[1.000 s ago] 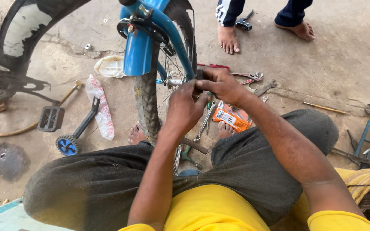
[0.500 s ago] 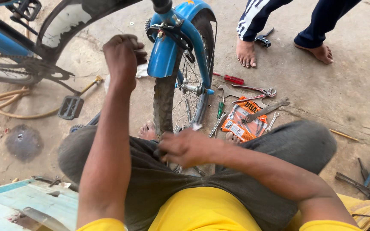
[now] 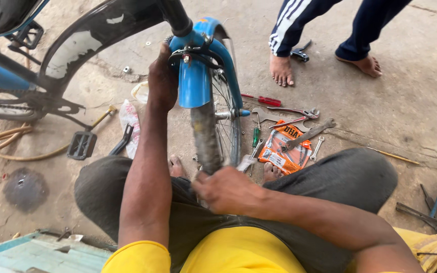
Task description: The person is repairing the front wheel of a bicycle. They use various tools, including a wrench and pliers, to adjust and tighten components on the front wheel hub and brake assembly.
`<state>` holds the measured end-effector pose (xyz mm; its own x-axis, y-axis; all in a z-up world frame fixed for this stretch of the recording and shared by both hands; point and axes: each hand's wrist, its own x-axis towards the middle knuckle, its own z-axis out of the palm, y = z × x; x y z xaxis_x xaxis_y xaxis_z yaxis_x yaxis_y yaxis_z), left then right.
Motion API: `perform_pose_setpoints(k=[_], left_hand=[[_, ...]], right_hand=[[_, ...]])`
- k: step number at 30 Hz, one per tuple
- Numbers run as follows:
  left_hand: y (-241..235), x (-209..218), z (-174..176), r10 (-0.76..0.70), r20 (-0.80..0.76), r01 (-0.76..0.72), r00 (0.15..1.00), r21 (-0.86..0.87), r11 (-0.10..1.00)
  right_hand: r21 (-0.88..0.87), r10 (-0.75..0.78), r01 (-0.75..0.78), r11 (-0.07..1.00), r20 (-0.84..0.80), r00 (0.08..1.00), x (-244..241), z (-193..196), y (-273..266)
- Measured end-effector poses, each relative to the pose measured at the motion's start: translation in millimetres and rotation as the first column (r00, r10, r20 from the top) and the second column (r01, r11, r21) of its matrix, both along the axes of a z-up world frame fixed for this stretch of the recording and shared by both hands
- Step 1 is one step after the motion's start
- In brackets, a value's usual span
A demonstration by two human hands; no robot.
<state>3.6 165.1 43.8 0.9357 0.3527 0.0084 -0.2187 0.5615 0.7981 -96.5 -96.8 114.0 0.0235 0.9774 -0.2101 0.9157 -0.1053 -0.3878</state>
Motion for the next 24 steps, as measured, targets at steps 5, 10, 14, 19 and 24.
perform_pose_setpoints(k=[5,10,14,19,24], left_hand=[[-18,10,-17,0.227,-0.037,-0.214,0.973,0.208,0.954],[-33,21,-22,0.192,0.048,-0.197,0.98,0.125,0.972],[-40,33,-18,0.201,0.117,-0.205,0.973,0.028,0.978],[-50,46,-33,0.294,0.073,-0.299,0.953,0.089,0.95],[-63,47,-43,0.208,-0.036,-0.192,0.978,0.255,0.948]], right_hand=[[-0.044,-0.29,0.287,0.957,-0.06,0.955,41,8,-47],[0.405,-0.462,0.406,0.819,0.046,0.886,110,-17,-76],[0.723,-0.459,0.376,0.58,-0.092,0.884,159,-28,-85],[0.487,-0.572,0.765,0.421,-0.513,0.64,203,-26,-92],[0.607,-0.572,0.71,0.358,-0.458,0.68,252,-26,-73]])
